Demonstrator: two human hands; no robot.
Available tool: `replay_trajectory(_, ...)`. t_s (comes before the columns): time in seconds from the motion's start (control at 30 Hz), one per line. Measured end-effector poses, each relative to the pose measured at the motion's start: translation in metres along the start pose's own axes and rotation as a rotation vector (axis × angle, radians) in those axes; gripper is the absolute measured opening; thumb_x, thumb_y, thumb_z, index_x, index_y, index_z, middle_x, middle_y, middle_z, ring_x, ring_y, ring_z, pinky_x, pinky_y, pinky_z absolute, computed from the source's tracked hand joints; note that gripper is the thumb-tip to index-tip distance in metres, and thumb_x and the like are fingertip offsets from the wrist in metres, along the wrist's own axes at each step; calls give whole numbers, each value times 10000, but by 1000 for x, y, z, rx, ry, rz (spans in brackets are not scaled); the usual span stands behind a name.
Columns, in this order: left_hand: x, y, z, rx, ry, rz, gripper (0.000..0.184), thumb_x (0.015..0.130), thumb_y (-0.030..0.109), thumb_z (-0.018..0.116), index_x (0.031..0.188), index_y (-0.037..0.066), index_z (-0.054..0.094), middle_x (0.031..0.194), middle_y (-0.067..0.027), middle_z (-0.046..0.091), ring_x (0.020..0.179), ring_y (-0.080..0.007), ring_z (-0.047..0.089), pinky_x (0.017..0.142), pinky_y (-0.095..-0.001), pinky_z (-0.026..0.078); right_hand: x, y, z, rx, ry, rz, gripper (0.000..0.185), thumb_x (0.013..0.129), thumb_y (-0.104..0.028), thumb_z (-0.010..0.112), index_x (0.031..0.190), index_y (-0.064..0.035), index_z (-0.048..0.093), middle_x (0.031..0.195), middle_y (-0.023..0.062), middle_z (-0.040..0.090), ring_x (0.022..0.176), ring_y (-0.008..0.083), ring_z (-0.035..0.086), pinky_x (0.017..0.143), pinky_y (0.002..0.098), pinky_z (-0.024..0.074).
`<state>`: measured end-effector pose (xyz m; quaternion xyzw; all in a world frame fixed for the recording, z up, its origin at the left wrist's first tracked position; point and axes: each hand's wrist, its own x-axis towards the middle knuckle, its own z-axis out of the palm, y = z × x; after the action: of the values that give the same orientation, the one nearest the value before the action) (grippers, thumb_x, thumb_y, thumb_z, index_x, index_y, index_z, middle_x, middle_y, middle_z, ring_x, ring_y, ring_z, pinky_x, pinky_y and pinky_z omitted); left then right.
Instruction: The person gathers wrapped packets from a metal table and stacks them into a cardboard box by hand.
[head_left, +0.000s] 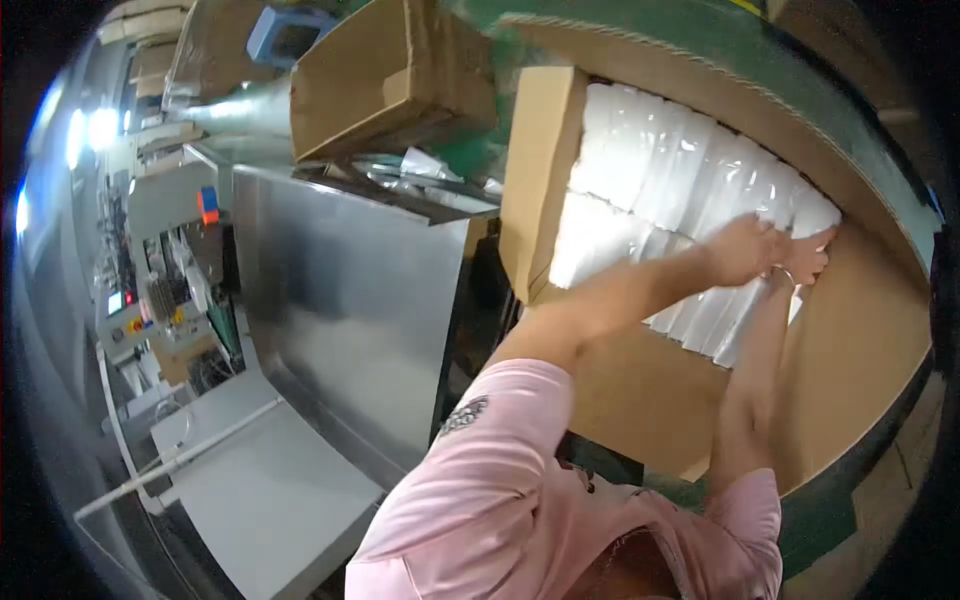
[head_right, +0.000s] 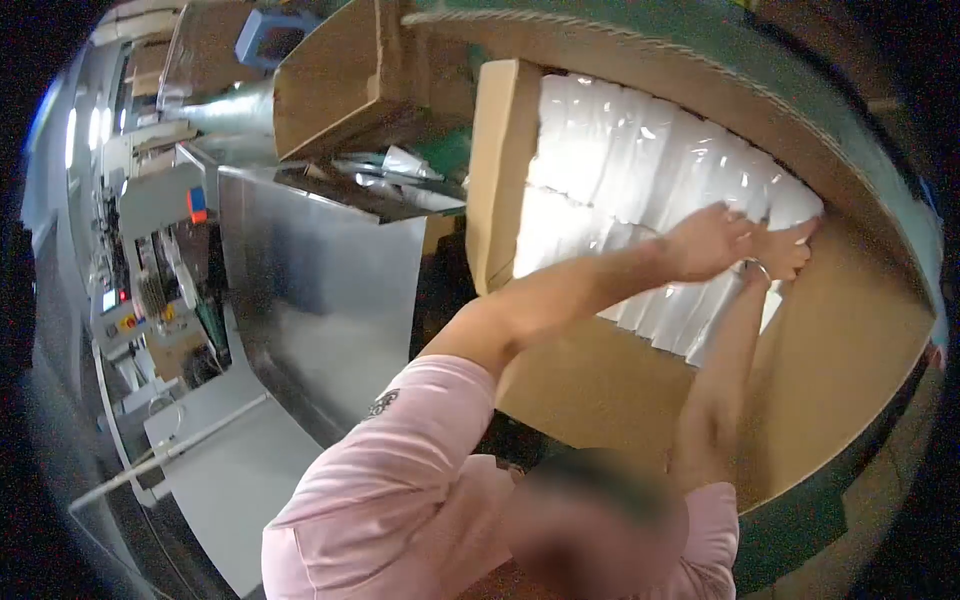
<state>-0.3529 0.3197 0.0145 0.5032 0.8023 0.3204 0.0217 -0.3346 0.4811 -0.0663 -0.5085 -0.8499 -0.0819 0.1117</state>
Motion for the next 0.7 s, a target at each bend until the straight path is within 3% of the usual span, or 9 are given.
replay_trajectory(0.1, -76, 35, -26, -180, 101, -173, 319, 710, 113, 572, 1023, 56, 576, 943, -117, 593, 896, -284, 563, 808, -436, 435, 2, 3, -53, 254, -234, -132, 873, 717, -569, 631, 1357, -54, 336, 1093, 274, 579, 955, 392, 596, 821, 505, 473)
replay_trajectory(0.17, -137, 68, -71, -361, 77, -298, 370, 693, 68, 582, 1062, 54, 568, 961, -124, 588, 908, -304, 556, 794, -413, 449, 6, 40, -19, 495, -179, -275, 786, 739, -518, 644, 1311, -29, 418, 1147, 311, 543, 949, 402, 595, 841, 479, 461)
replay_trajectory(0.27, -242, 128, -112, -494, 146, -699, 475, 671, -16, 549, 1132, 95, 555, 971, -126, 586, 889, -340, 545, 787, -408, 454, -7, 93, -23, 382, -25, -649, 637, 788, -444, 636, 1246, -22, 505, 1114, 286, 566, 942, 396, 594, 840, 449, 460)
replay_trajectory(0.33, -325, 159, -112, -675, 160, -1107, 463, 676, -38, 529, 1112, 113, 576, 965, -136, 588, 876, -360, 548, 787, -418, 454, -57, 93, -85, 386, -135, -581, 517, 820, -365, 628, 1201, -24, 549, 1101, 246, 582, 938, 358, 601, 833, 421, 462)
replay_trajectory(0.37, -362, 169, -104, -253, 237, -1098, 331, 685, 4, 547, 1006, 76, 590, 871, -140, 567, 859, -357, 525, 762, -412, 432, -76, 93, -106, 387, -182, -543, 459, 837, -326, 624, 1179, -26, 572, 1095, 226, 590, 936, 340, 604, 829, 408, 463)
replay_trajectory(0.53, -532, 218, -70, -341, 430, -1910, 207, 795, 7, 512, 975, 26, 612, 882, -127, 601, 860, -285, 583, 781, -350, 457, -155, 95, -114, 749, -472, -526, 304, 895, -152, 572, 1160, -5, 581, 1127, 131, 605, 1020, 189, 585, 880, 295, 460)
replay_trajectory(0.6, -662, 243, 10, -361, 623, -1944, 118, 845, 83, 498, 837, 35, 606, 815, -104, 610, 742, -278, 593, 704, -360, 462, -178, 73, -122, 814, -491, -512, 288, 900, -137, 567, 1152, 2, 585, 1114, 114, 614, 1011, 169, 588, 884, 290, 460)
replay_trajectory(0.67, -732, 252, 30, 111, -164, -1616, 117, 858, 105, 494, 829, 49, 592, 798, -89, 608, 724, -274, 589, 687, -356, 464, -188, 60, -120, 851, -493, -606, 269, 894, -130, 581, 1129, -2, 605, 1110, 107, 624, 998, 151, 593, 880, 271, 454)
replay_trajectory(0.7, -761, 259, 41, 110, -250, -1600, 107, 858, 120, 502, 855, 53, 586, 794, -84, 608, 722, -266, 588, 681, -352, 465, -197, 50, -130, 822, -459, -618, 242, 880, -119, 590, 1102, -30, 631, 1041, 76, 654, 917, 135, 610, 821, 269, 474)
